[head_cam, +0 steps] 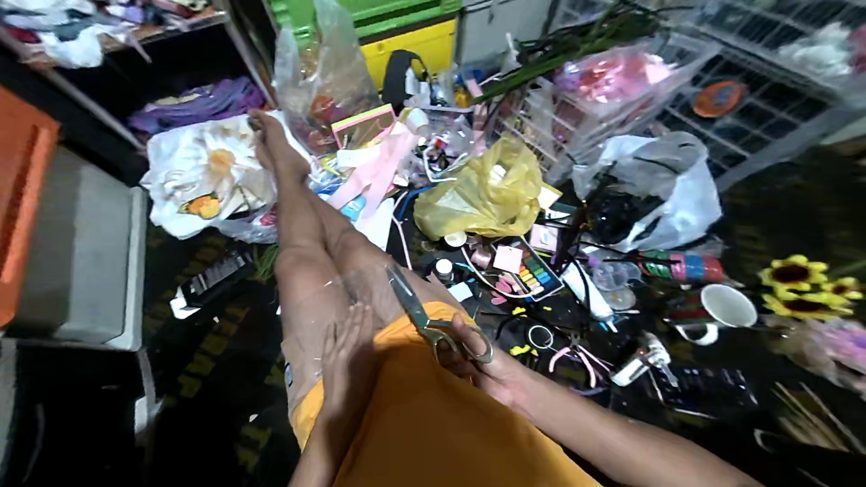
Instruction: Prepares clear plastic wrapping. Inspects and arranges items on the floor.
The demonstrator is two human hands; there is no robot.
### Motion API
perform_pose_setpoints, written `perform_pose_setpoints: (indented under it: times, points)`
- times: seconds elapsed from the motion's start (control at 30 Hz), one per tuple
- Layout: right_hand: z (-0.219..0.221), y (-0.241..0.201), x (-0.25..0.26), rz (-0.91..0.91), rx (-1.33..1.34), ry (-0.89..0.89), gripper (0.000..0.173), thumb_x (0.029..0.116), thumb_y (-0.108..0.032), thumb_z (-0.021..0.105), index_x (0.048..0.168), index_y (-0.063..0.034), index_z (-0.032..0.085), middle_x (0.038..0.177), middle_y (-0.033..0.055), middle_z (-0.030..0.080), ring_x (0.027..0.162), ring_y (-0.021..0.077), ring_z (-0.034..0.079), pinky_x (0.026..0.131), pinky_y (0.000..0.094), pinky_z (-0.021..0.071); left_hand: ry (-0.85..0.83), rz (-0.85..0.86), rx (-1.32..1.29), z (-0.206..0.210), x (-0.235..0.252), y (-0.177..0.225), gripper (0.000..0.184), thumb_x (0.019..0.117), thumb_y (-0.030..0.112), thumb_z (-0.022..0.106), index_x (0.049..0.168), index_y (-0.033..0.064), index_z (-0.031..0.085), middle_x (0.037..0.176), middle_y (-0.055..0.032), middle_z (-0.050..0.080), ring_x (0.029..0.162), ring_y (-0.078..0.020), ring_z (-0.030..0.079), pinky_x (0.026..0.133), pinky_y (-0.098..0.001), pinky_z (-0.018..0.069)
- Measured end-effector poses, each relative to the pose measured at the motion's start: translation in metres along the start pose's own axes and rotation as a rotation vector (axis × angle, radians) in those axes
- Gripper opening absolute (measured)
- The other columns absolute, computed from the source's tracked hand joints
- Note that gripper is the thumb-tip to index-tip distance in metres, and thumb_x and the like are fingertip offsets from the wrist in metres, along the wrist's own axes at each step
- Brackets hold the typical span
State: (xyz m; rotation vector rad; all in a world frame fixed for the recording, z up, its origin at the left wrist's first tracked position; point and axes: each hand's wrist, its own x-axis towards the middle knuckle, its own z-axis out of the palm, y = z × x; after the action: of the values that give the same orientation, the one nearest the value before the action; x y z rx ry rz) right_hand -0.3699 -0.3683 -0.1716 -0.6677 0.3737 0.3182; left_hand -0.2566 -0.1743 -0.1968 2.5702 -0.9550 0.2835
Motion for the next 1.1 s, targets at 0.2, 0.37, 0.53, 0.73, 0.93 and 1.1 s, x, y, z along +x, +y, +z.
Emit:
perform_pose_setpoints:
  times: [0.2, 0.37, 0.53, 0.73, 0.93, 1.1]
  points:
    - [0.001, -0.003, 0.001, 0.019, 0.013, -0.044, 0.064, 0.0963, -0.074, 0.036, 0.089, -0.0152, 0.061, 0.067, -0.0070, 0.054, 0.055, 0.0014, 0.051, 0.054, 0.0162, 0.0464, -0.003, 0.014, -0.077, -0.012, -0.004, 0.004, 0.035, 0.0985, 0.004, 0.052, 0.129, -0.0048, 0.067, 0.136, -0.0199, 0.064, 0.128, -0.0393, 0.061, 0.108, -0.0643, 0.0415]
    - [0.004, -0.003, 0.004, 0.010, 0.004, 0.014, 0.051, 0.1022, -0.061, 0.041, 0.089, -0.0144, 0.056, 0.064, -0.0087, 0.049, 0.050, -0.0017, 0.046, 0.049, 0.0122, 0.0418, -0.119, 0.007, 0.082, -0.020, 0.000, 0.013, 0.037, 0.0989, 0.004, 0.053, 0.133, -0.0042, 0.064, 0.139, -0.0200, 0.062, 0.130, -0.0373, 0.060, 0.109, -0.0618, 0.0411]
    - [0.003, -0.002, 0.007, -0.006, 0.017, -0.009, 0.060, 0.0921, -0.074, 0.051, 0.094, -0.0140, 0.059, 0.066, -0.0086, 0.051, 0.052, -0.0013, 0.047, 0.051, 0.0123, 0.0432, -0.024, 0.106, 0.125, -0.016, -0.005, 0.004, 0.034, 0.0973, 0.002, 0.053, 0.128, -0.0036, 0.067, 0.134, -0.0188, 0.066, 0.125, -0.0354, 0.064, 0.103, -0.0604, 0.0473]
    - [0.006, -0.008, 0.011, -0.067, 0.031, 0.035, 0.040, 0.1029, -0.050, 0.052, 0.088, -0.0128, 0.055, 0.063, -0.0080, 0.048, 0.047, -0.0022, 0.044, 0.046, 0.0109, 0.0402, -0.058, 0.123, 0.022, -0.043, 0.000, 0.000, 0.039, 0.0982, 0.007, 0.052, 0.134, -0.0030, 0.064, 0.139, -0.0187, 0.063, 0.129, -0.0372, 0.060, 0.109, -0.0634, 0.0404]
    - [-0.031, -0.059, -0.001, -0.288, -0.540, 0.347, 0.017, 0.1052, -0.020, 0.057, 0.096, -0.0057, 0.057, 0.063, -0.0044, 0.054, 0.049, 0.0033, 0.052, 0.050, 0.0176, 0.0489, 0.066, 0.202, 0.120, -0.090, 0.010, -0.009, 0.037, 0.0947, 0.005, 0.051, 0.126, -0.0031, 0.069, 0.130, -0.0201, 0.068, 0.125, -0.0392, 0.063, 0.104, -0.0624, 0.0461]
    - [-0.092, -0.056, -0.001, -0.030, -1.243, 0.734, 0.052, 0.0940, -0.040, 0.074, 0.114, 0.0062, 0.060, 0.092, 0.0176, 0.065, 0.074, 0.0259, 0.066, 0.075, 0.0469, 0.0571, -0.205, 0.039, 0.030, -0.058, 0.000, 0.012, 0.035, 0.1029, 0.011, 0.050, 0.133, 0.0018, 0.067, 0.141, -0.0164, 0.062, 0.133, -0.0385, 0.057, 0.112, -0.0631, 0.0370]
